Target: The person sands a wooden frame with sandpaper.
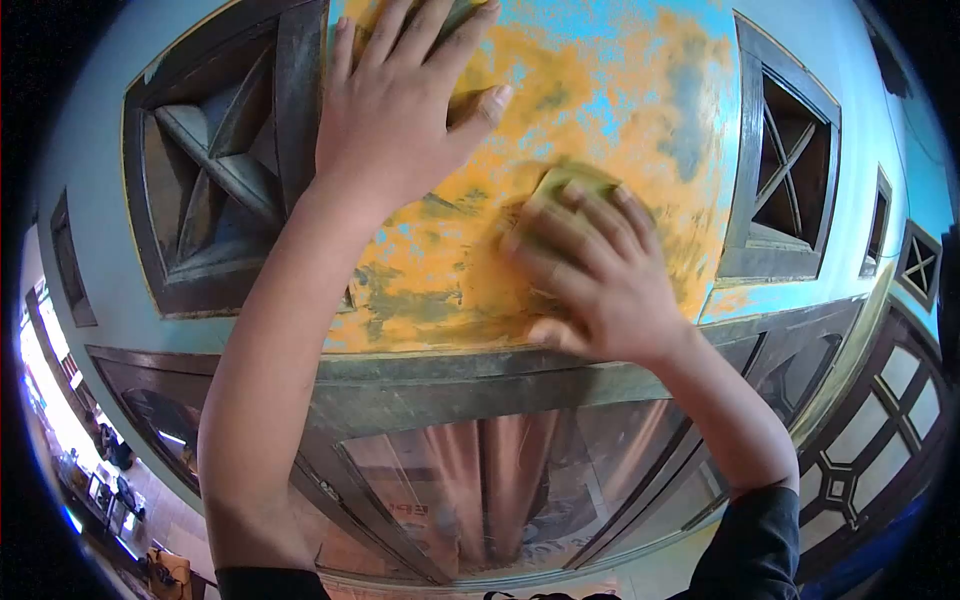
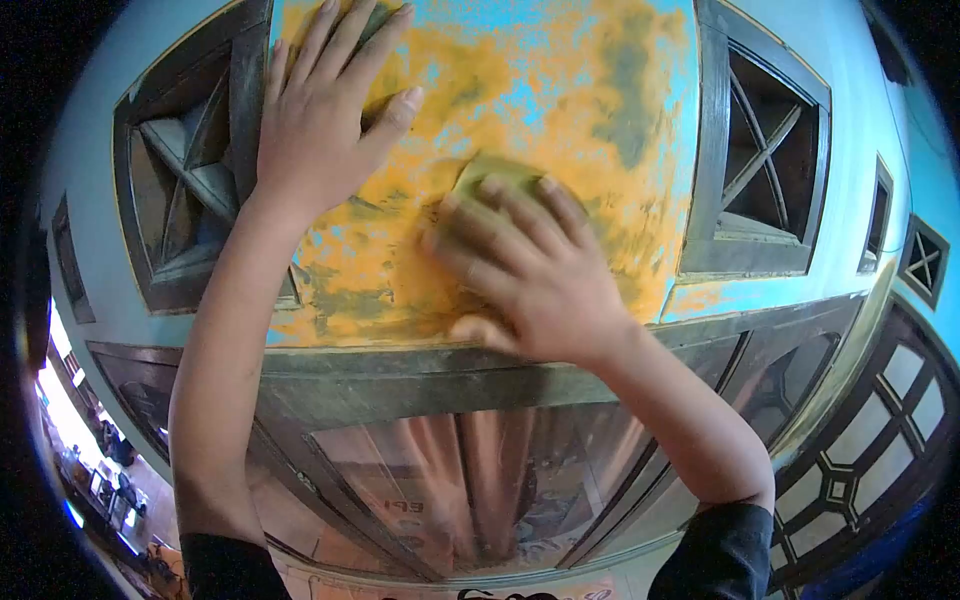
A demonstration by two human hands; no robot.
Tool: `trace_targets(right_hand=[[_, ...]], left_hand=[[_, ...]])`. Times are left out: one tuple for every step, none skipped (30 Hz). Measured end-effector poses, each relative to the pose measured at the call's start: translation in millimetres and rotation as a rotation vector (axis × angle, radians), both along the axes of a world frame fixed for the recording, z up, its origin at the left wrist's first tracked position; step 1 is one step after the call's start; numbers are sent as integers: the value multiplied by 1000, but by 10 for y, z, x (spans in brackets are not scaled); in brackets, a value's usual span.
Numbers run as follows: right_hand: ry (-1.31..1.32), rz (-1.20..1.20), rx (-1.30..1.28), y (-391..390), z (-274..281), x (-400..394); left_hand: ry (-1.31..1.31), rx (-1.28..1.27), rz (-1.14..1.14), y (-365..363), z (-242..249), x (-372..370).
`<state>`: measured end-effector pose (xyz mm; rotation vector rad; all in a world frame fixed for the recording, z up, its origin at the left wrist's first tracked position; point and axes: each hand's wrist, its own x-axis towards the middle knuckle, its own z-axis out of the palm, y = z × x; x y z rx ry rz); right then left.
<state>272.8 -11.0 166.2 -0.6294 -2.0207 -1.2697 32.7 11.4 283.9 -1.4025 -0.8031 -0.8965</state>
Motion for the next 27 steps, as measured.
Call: trace_targets(right_hand=[[-46,22,-2,11,-53,-27],[-54,-4,18,24,10,19],[-63,-30,35,49,115,101],[51,-30,71,84,220,155],[183,-40,164,141,286,197],[229,-54,175,118,295,171],[272,-65,187,97,303,131],[194,-47,131,85,229,78],[114,-30,74,64,98,23],[32,-12,16,59,33,-4],[6,-18,16,69,52,24],[-19,-22,11,80,77,75],[-40,-24,3,92,110,123],[97,-27,105,102,205,163],[256,-39,109,129,268,180],[271,-48,108,108,231,128],[287,-56,111,64,175,27],[131,-48,29,66,56,-47],[-27,-40,-53,66,-76,-123],[-110,48,-54,34,-160,-210],[-65,20,-24,29,-111,-192],[-21,-10,6,38,14,-143],[20,-40,35,64,128,-83],[145,-48,132,100,218,-20],[123,-63,106,88,177,-47],[101,-74,83,50,108,-125],[88,-88,62,9,22,-203]], left_hand=[[-10,-26,4,-17,10,6],[-18,-53,7,-48,10,18],[-28,-81,10,-70,10,27],[-22,-65,5,-63,8,19],[-17,-49,0,-50,5,11],[-13,-34,-6,-37,-1,3],[-10,-26,-19,-25,-6,-6],[-4,-16,-33,-13,-3,-8],[1,-7,-48,-1,-4,-4],[-7,-7,-42,-1,-2,0],[-14,-7,-36,-7,5,8],[-19,-12,-28,-10,-1,8],[-15,8,-25,-1,-1,5],[-9,22,-24,16,0,6],[-6,38,-23,30,-4,4],[-9,32,-24,38,-13,2],[-11,29,-23,37,-15,1],[-8,30,-23,33,-9,6],[-14,12,-18,17,-6,9],[-20,-7,-13,-8,-4,10],[-23,-24,-11,-22,1,14],[-12,4,-21,0,4,11],[-4,30,-31,45,-1,1],[3,56,-41,55,-4,-2],[-5,41,-39,55,-17,-6],[-14,30,-34,41,-26,-10],[-14,19,-32,28,-18,-4]])
